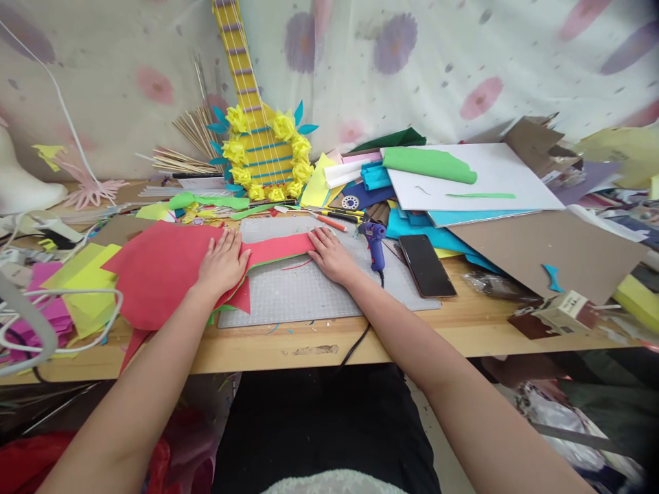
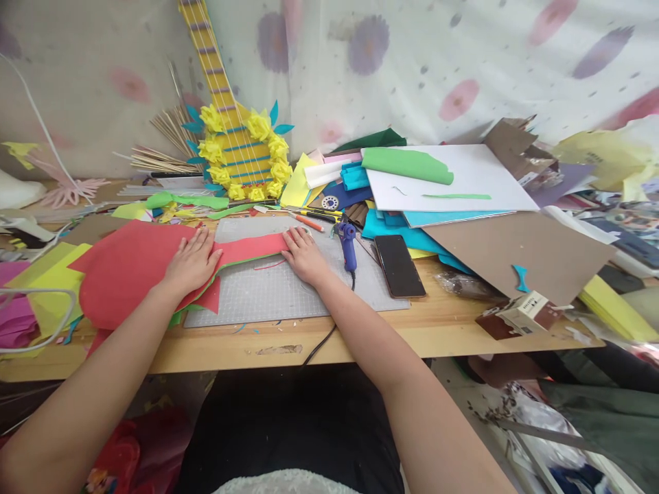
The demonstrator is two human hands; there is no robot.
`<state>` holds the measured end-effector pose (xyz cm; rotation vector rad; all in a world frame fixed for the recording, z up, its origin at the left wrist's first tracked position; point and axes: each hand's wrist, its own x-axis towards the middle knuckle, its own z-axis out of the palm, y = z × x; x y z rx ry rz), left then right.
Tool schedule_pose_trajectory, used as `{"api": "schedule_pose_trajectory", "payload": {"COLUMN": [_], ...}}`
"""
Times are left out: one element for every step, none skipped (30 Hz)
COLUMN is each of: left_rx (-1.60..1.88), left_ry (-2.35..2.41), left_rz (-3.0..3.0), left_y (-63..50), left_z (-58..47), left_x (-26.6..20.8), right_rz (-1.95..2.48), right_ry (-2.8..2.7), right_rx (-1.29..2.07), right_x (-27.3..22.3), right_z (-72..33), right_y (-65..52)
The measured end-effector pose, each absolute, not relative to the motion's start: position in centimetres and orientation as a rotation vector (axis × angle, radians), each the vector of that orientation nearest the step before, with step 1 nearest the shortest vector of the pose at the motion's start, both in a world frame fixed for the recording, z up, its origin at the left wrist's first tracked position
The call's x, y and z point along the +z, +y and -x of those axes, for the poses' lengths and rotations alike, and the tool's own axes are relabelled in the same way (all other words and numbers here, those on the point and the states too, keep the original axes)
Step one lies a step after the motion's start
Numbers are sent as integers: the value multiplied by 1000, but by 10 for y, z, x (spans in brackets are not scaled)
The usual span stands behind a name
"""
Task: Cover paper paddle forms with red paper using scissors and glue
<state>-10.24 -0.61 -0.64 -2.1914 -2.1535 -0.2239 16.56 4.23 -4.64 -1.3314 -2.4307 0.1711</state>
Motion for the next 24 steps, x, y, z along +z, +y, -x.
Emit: {"api": "schedule_pose_trajectory", "payload": {"left_rx": [-233, -242, -252, -261, -271, -289, -319, -364, -423, -486, -535, -561, -544, -477, -383, -279, -214, -181, -171, -188, -206, -213, -244, -277], "left_ry": [-2149, -2143, -2136, -2132, -2133, -2140, -2152, -2172, -2194, -2212, -2217, -2209, -2177, -2126, -2070, -2027, -2021, -2050, -2107, -2181, -2255, -2320, -2351, -2341], "left_rz": [2186, 2182, 2181, 2180, 2181, 2180, 2176, 2170, 2162, 2158, 2171, 2202, 2262, 2347, 2430, 2483, 2482, 2452, 2398, 2326, 2271, 2230, 2222, 2327], "left_y": [-6, -6, -6, -5, -5, -4, -4, -3, -4, -5, -8, -11, -16, -22, -28, -34, -39, -43, -44, -45, -43, -39, -34, -27], "left_z": [102, 102, 102, 102, 103, 104, 105, 106, 107, 107, 106, 104, 101, 97, 93, 88, 84, 82, 82, 83, 87, 93, 100, 108], "left_x": [-8, -9, -11, -12, -13, -13, -12, -9, -6, -1, 4, 9, 15, 19, 23, 27, 31, 35, 41, 49, 59, 70, 83, 96], "right_rz": [1329, 1327, 1328, 1330, 1332, 1334, 1334, 1331, 1326, 1319, 1305, 1284, 1262, 1241, 1227, 1220, 1219, 1218, 1211, 1195, 1168, 1131, 1093, 1038], "right_ry": [-2432, -2434, -2437, -2439, -2440, -2436, -2427, -2411, -2389, -2364, -2343, -2329, -2319, -2309, -2292, -2264, -2221, -2170, -2116, -2063, -2014, -1973, -1925, -1885], "right_rx": [175, 178, 181, 183, 186, 189, 189, 186, 177, 165, 152, 143, 139, 140, 147, 164, 193, 235, 292, 360, 440, 527, 613, 713], "right_x": [-46, -46, -46, -46, -46, -46, -45, -44, -43, -42, -40, -38, -37, -35, -33, -30, -28, -24, -19, -13, -6, 2, 11, 20], "right_z": [-166, -166, -166, -166, -166, -167, -168, -169, -170, -172, -174, -175, -177, -178, -178, -178, -178, -178, -177, -177, -177, -178, -179, -180], "right_y": [42, 42, 43, 43, 43, 43, 44, 44, 44, 44, 44, 44, 43, 43, 42, 42, 41, 42, 43, 44, 47, 51, 56, 62]}}
